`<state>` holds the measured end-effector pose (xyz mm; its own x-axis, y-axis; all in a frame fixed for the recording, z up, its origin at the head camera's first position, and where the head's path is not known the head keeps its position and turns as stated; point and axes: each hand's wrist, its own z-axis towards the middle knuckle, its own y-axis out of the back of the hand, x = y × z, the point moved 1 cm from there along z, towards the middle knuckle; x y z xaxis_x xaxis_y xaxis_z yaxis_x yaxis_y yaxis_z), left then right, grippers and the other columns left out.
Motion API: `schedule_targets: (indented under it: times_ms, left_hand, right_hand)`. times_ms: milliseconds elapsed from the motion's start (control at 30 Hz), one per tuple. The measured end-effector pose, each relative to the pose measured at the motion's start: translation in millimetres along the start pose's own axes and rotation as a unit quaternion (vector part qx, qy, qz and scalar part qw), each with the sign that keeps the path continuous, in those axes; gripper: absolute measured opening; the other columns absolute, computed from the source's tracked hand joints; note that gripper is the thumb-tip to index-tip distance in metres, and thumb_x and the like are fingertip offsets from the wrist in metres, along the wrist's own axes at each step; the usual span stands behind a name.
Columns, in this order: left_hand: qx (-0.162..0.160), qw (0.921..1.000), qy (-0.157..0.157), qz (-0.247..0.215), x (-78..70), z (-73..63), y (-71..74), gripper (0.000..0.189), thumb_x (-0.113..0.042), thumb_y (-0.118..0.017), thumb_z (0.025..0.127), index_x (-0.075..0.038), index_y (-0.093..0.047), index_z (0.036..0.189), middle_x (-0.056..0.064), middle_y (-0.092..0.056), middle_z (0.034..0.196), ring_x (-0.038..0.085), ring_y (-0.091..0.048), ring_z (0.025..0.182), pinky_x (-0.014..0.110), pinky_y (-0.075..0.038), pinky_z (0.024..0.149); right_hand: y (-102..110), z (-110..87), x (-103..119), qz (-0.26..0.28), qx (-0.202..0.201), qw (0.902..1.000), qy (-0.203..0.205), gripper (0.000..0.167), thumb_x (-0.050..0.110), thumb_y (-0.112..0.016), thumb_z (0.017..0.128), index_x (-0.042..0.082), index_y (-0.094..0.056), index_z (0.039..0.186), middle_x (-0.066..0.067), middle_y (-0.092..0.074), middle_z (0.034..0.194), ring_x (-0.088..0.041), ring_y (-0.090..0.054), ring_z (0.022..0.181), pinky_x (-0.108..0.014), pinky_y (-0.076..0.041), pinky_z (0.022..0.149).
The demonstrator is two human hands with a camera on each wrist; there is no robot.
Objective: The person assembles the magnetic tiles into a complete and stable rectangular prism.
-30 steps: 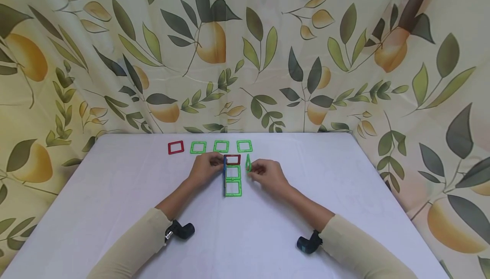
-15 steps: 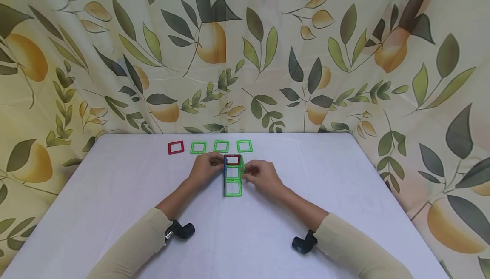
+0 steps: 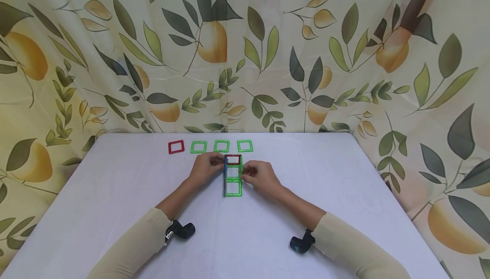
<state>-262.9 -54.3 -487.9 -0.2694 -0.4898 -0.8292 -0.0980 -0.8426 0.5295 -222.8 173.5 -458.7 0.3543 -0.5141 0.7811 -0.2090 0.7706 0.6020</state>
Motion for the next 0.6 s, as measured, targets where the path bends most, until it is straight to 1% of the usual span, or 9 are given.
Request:
schedule_targets:
  times_ms: [200,467,600]
  left_hand:
    - [0.000,1.0000,0.000,0.004,0.0,-0.2,-0.6,0.017,-0.006,-0.083,0.091,-0.008,-0.078,0.107,0.000,-0.078,0.096,0.011,-0.072,0.087,0.032,-0.058,0.082]
    - [-0.002,1.0000,-0.004,0.001,-0.4,-0.5,-0.5,0.016,-0.005,-0.083,0.091,-0.007,-0.079,0.106,-0.001,-0.078,0.094,0.010,-0.071,0.085,0.031,-0.058,0.080]
    - [-0.001,1.0000,-0.003,0.000,-0.9,-0.4,0.0,0.015,-0.004,-0.082,0.091,-0.007,-0.079,0.106,0.000,-0.078,0.094,0.010,-0.071,0.085,0.032,-0.058,0.080]
  right_hand:
    - [-0.9,0.6,-3.5,-0.007,-0.001,1.0000,0.000,0.011,0.000,-0.081,0.090,-0.002,-0.077,0.101,0.000,-0.072,0.086,-0.017,-0.063,0.078,-0.026,-0.054,0.069]
    - [-1.2,0.7,-0.3,-0.020,0.001,0.9998,0.004,0.011,-0.001,-0.081,0.089,-0.001,-0.077,0.100,0.000,-0.072,0.086,-0.016,-0.063,0.077,-0.026,-0.055,0.069]
    - [-1.0,0.8,2.0,-0.016,0.004,0.9999,0.001,0.011,-0.002,-0.081,0.090,-0.001,-0.077,0.100,0.000,-0.072,0.086,-0.016,-0.063,0.078,-0.026,-0.055,0.069]
